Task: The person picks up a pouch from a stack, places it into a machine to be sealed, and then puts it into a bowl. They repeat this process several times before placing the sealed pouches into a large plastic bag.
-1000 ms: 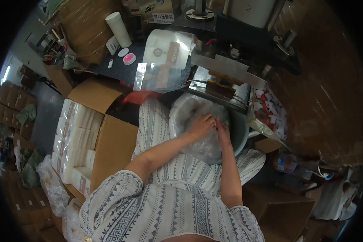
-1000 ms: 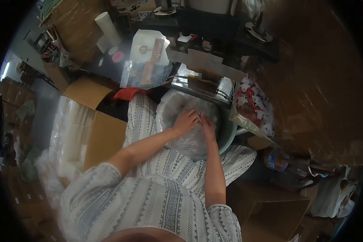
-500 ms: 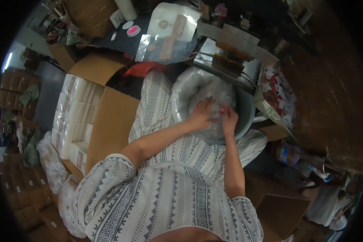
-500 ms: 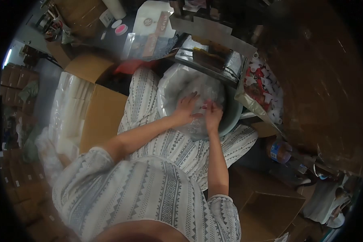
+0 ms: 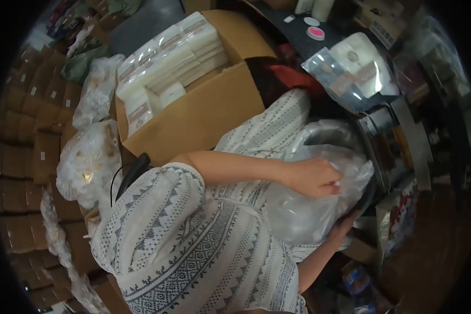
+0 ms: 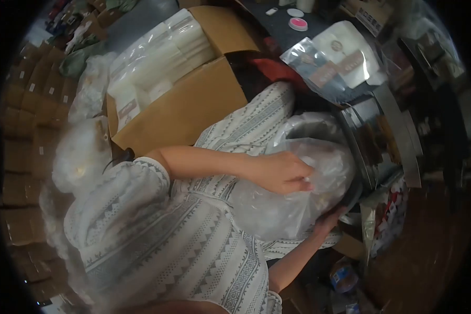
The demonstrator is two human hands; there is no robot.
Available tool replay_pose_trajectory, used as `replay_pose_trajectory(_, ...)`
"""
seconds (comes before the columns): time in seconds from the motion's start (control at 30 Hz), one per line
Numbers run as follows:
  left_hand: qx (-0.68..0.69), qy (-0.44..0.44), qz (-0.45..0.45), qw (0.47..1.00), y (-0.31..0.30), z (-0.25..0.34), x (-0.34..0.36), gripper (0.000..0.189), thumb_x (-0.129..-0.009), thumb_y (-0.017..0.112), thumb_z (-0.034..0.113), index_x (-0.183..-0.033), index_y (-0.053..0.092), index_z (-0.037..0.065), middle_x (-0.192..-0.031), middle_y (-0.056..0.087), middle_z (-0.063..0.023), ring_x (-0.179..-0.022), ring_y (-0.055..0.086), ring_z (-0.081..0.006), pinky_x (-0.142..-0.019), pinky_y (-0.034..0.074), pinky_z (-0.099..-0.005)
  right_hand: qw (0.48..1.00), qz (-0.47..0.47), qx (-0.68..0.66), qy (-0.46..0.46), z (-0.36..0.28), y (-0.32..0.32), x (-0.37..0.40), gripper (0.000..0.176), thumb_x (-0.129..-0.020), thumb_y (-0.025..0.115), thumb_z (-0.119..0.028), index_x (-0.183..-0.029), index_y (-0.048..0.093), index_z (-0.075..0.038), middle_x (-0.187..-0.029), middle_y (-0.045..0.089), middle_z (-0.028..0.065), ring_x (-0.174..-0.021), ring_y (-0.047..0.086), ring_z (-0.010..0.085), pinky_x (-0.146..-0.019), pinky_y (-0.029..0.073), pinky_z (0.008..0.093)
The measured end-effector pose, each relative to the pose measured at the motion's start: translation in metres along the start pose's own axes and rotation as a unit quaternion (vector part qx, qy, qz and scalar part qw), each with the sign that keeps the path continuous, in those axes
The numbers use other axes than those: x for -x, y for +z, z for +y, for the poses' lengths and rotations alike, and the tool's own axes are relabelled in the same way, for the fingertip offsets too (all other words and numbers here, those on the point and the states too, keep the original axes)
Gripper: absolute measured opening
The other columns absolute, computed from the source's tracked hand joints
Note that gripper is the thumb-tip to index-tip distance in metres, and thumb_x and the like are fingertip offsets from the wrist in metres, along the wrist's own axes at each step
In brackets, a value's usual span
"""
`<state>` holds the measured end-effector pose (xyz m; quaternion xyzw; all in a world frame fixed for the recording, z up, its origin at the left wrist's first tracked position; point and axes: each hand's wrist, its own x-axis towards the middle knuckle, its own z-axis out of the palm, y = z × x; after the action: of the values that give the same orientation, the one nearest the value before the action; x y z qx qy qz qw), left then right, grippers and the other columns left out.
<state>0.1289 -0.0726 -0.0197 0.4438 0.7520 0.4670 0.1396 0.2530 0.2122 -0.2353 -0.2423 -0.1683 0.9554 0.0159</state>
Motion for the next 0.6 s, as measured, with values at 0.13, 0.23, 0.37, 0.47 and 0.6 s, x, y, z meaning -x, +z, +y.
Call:
replay_pose_trajectory(0.13,0.016,0.094,-0.011,0.995,0.012,0.005,-0.030,0.037,-0.090,0.052,0.028,-0.069,0.053,-0.002,-0.060,0.054,-0.0183,-0.062,0.056,-0.0372,-0.058,0.043,-0.0445,0.953,0.139,0.268,-0.018,0.033,0.028,0.002,0.066,-0.096,0.037,-0.050,-0.137,0.034,0.002,-0.134,0.047,0.0187,-0.123,0.045,0.0311,-0.102,0.037,0.0437)
replay_pose_trajectory(0.23,0.107,0.014,0.009,0.994,-0.008,0.020,-0.058,0.035,-0.089,0.053,0.028,-0.070,0.052,-0.002,-0.063,0.056,-0.0183,-0.064,0.057,-0.0378,-0.059,0.044,-0.0439,0.963,0.044,0.250,0.091,0.047,0.044,0.002,0.063,-0.097,0.036,-0.048,-0.136,0.036,0.001,-0.131,0.048,0.0196,-0.121,0.047,0.0324,-0.102,0.037,0.0448)
replay_pose_trajectory(0.37,0.020,0.173,-0.005,0.985,-0.014,-0.021,-0.085,0.034,-0.081,0.064,0.033,-0.088,0.060,0.000,-0.087,0.063,-0.0191,-0.078,0.062,-0.0341,-0.067,0.048,-0.0420,0.951,-0.058,0.204,0.225,0.064,0.060,0.016,0.059,-0.097,0.035,-0.045,-0.135,0.038,0.000,-0.129,0.050,0.0209,-0.118,0.050,0.0342,-0.102,0.038,0.0462)
replay_pose_trajectory(0.47,0.024,0.297,0.104,0.949,-0.053,-0.050,-0.067,0.038,-0.080,0.068,0.029,-0.106,0.061,0.004,-0.102,0.062,-0.0144,-0.092,0.061,-0.0272,-0.078,0.049,-0.0364,0.920,-0.131,0.164,0.330,0.110,0.102,0.006,0.056,-0.098,0.034,-0.043,-0.134,0.040,-0.001,-0.127,0.052,0.0218,-0.115,0.052,0.0355,-0.101,0.039,0.0472)
replay_pose_trajectory(0.6,0.205,-0.094,0.335,0.915,-0.168,0.106,0.078,0.030,-0.083,0.069,0.024,-0.105,0.063,0.004,-0.099,0.064,-0.0083,-0.090,0.061,-0.0181,-0.078,0.051,-0.0313,0.854,-0.216,0.091,0.465,0.155,0.137,0.001,0.052,-0.099,0.034,-0.041,-0.132,0.042,-0.002,-0.124,0.054,0.0231,-0.112,0.054,0.0372,-0.101,0.039,0.0486)
